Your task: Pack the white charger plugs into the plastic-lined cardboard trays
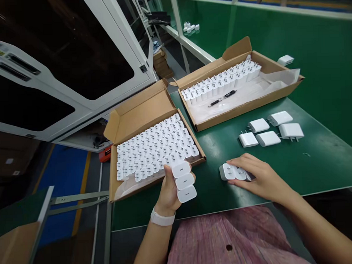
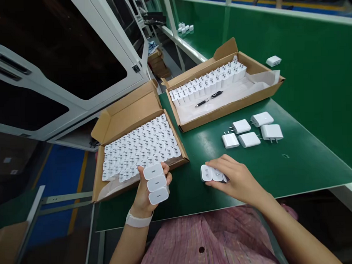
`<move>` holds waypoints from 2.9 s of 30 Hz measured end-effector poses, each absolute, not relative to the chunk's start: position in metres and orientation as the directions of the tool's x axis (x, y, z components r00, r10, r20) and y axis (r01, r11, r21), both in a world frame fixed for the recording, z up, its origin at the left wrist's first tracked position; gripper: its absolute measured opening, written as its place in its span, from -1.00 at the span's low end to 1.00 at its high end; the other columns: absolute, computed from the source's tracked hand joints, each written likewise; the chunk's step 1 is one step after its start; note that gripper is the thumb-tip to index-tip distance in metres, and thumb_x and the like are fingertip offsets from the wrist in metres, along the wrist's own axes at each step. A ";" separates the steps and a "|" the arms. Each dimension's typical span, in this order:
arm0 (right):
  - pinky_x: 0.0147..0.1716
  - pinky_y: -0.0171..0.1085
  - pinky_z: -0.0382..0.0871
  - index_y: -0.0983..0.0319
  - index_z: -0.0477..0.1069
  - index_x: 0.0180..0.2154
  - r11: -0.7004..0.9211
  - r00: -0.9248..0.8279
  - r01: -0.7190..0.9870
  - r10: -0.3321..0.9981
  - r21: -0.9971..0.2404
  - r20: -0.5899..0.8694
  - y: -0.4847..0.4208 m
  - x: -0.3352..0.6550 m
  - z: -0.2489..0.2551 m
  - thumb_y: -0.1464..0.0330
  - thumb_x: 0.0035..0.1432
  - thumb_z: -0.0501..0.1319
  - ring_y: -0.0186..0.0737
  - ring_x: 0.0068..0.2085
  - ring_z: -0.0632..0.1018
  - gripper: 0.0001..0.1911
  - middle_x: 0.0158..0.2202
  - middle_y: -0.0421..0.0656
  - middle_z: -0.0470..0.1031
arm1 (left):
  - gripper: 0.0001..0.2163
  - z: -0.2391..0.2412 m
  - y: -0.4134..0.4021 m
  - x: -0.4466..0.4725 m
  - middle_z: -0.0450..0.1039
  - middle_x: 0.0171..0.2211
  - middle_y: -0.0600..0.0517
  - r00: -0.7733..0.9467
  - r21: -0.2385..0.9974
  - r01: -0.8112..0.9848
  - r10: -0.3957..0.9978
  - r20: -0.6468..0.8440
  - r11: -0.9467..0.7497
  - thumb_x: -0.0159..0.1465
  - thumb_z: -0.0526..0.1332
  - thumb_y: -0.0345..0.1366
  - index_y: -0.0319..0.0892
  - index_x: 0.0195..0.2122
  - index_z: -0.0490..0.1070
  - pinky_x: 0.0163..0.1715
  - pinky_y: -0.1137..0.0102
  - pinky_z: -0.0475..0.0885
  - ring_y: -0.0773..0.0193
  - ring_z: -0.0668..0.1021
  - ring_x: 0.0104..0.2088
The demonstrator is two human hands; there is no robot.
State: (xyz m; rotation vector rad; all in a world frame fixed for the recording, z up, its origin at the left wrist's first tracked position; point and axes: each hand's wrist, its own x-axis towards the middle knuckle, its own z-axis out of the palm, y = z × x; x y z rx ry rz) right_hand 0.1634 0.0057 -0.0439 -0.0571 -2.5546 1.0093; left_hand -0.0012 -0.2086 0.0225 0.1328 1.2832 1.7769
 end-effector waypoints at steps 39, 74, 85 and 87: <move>0.02 0.05 0.47 0.10 0.17 0.26 0.690 -0.986 0.031 0.139 -0.723 0.091 0.003 0.173 -0.031 0.35 0.27 0.17 0.02 0.11 0.45 -0.45 0.10 0.01 0.42 | -0.42 -0.019 -0.150 0.025 0.47 -0.02 -0.14 -0.193 0.150 0.970 0.981 -0.002 0.191 0.25 0.15 0.14 -0.22 0.12 0.30 -0.25 0.37 0.53 0.11 0.52 0.00; -0.29 -0.16 0.16 0.28 0.53 -0.24 0.979 -0.980 -0.101 -0.067 -0.177 0.185 -0.042 0.053 0.012 0.28 0.39 0.01 -0.09 -0.20 0.34 -0.65 -0.18 0.03 0.37 | -0.73 0.049 -0.283 -0.075 0.44 -0.12 -0.06 -0.617 0.030 0.785 0.777 0.124 0.619 0.35 0.15 -0.04 -0.14 -0.13 0.39 -0.39 0.36 0.39 0.13 0.55 -0.18; -0.03 -0.10 0.35 0.30 0.29 0.17 0.882 -0.897 -0.020 0.191 -0.470 0.398 -0.018 0.095 -0.018 0.38 0.38 -0.03 -0.05 0.01 0.38 -0.61 0.08 0.09 0.31 | -0.70 0.039 -0.267 -0.060 0.44 -0.13 -0.06 -0.640 0.090 0.740 0.738 -0.213 0.667 0.43 -0.01 -0.14 -0.16 -0.06 0.42 -0.31 0.32 0.38 0.13 0.56 -0.20; -0.06 -0.09 0.38 0.33 0.34 0.10 0.854 -0.780 0.230 0.449 -0.467 0.436 -0.001 0.110 -0.029 0.39 0.33 0.02 -0.01 0.01 0.39 -0.64 0.02 0.11 0.33 | -0.71 0.036 -0.267 -0.061 0.46 -0.13 -0.05 -0.633 0.198 0.724 0.750 -0.191 0.661 0.43 -0.01 -0.13 -0.16 -0.09 0.43 -0.24 0.30 0.40 0.13 0.55 -0.17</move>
